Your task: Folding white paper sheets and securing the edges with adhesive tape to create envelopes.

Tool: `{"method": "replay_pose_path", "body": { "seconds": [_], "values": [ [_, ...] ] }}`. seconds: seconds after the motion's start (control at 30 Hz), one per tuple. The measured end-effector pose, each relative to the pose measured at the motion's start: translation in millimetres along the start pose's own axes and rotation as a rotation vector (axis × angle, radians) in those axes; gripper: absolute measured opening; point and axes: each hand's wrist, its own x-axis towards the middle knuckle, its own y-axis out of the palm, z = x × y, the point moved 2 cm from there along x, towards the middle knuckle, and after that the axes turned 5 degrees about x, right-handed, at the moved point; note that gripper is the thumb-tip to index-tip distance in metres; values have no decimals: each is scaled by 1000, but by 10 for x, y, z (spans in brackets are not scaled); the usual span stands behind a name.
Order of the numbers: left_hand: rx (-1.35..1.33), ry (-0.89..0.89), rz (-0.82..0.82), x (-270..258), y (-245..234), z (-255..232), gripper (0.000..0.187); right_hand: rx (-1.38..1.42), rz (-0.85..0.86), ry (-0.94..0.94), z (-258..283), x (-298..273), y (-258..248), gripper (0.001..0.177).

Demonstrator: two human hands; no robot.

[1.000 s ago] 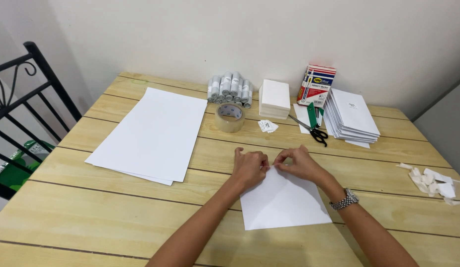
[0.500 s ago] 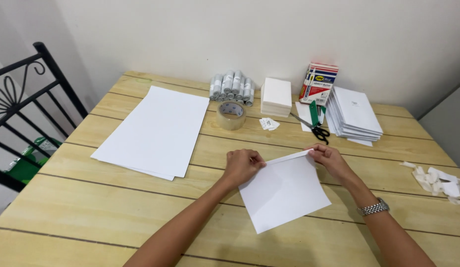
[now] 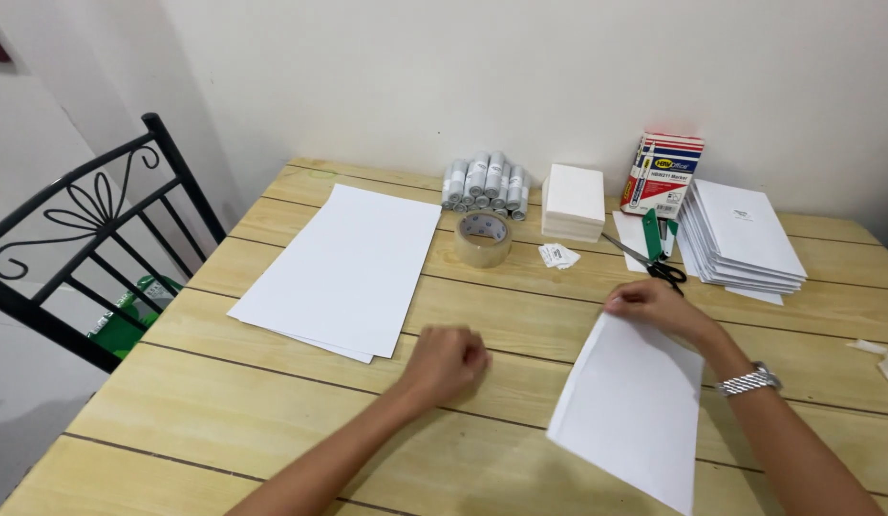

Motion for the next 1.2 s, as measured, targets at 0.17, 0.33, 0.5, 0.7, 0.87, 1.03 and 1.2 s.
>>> {"method": "replay_pose_path", "body": {
  "seconds": [0.17,0.33,0.5,0.7,0.87,1.03,1.2],
  "values": [
    [292,69,-167,797,32,144,21,-143,198,-158,-53,253,581,21],
    [503,56,-209,1303,150,54,47,-171,169,-290,-3,297,865,20],
    [351,-118,-158,1570,246,166,40,-399,72,-170,37,175,814,49],
    [-540,129,-443,1388,339,270,32,-90,-236,-290,-33,-50,438,37],
    [-700,281,-445,1021,342,-113,32,140,-306,-272,379,-192,174,39],
    [-741,368,-398,756,340,-403,32,198,-219,-263,685,-267,93,42],
    [-751,366,-370,676,400,-511,29,161,-319,-407,856,-366,105,22]
  ]
}}
